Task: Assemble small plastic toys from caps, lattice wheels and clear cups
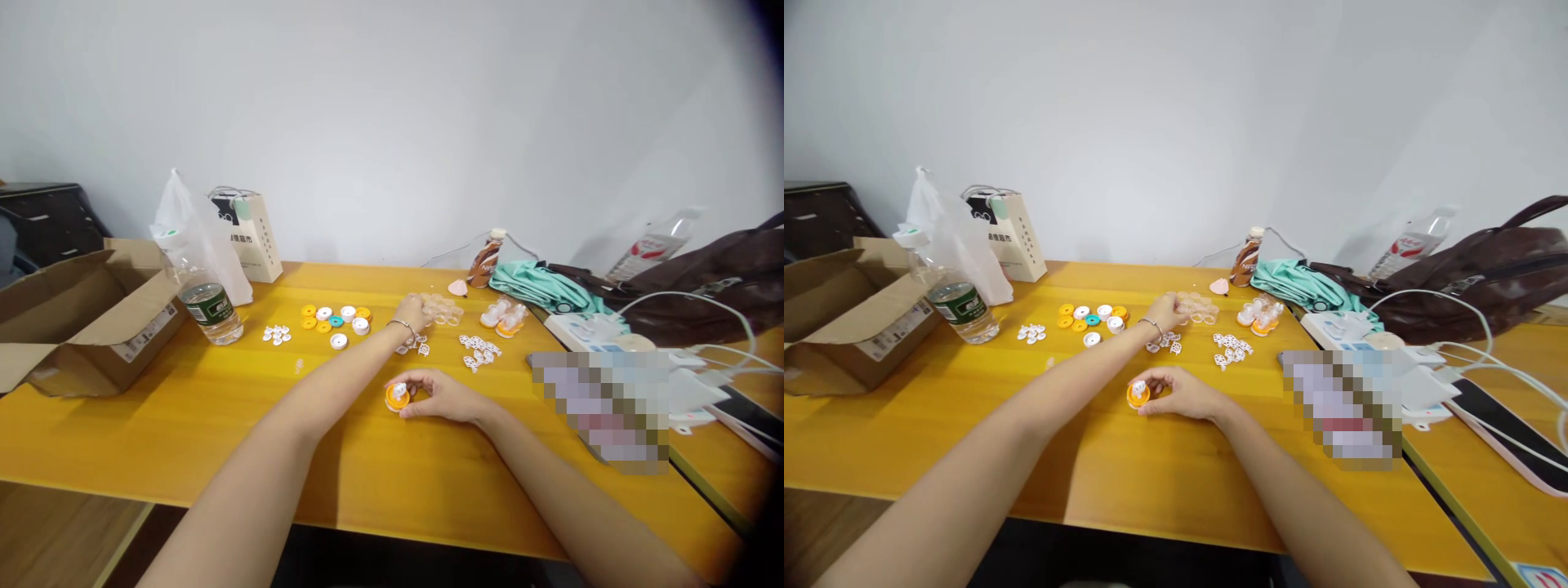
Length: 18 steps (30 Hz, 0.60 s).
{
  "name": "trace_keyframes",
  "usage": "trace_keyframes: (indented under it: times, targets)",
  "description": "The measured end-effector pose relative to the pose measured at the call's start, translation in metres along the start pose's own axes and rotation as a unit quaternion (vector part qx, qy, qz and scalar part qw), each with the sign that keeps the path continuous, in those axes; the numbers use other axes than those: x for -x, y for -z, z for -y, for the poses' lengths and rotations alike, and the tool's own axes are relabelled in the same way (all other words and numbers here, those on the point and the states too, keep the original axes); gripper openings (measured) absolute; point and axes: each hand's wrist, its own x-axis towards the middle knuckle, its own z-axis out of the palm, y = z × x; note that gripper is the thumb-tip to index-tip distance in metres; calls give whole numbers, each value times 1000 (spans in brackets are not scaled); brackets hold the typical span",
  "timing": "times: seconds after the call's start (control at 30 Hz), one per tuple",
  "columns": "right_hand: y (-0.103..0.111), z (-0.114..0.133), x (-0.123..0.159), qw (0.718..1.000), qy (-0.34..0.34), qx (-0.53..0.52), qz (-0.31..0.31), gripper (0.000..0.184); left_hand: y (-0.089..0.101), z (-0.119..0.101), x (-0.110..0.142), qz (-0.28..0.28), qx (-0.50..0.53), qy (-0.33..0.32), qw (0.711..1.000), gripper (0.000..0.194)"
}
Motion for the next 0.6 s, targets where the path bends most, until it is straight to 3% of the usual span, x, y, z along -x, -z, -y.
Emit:
trace_keyframes:
  times: [0.1,0.23,0.33,0.43,0.5,0.6]
  targets:
    - [-2,2,1,1000,-5,-8,1,42,9,2,3,-8,25,0,1000,15]
    - [-7,6,0,997,-20,-75,-10,38,46,7,26,-5,91,-14,996,18]
    - [-12,7,-3,987,-18,-156,-31,36,85,10,62,-9,155,-35,987,18]
    - [-17,9,-6,974,-17,-215,-70,39,115,11,109,-31,288,-72,954,19]
    - [-21,12,-8,968,-25,-231,-94,40,125,11,136,-40,297,-98,949,18]
    - [-27,17,-8,965,-37,-230,-118,40,123,13,161,-36,285,-133,949,19]
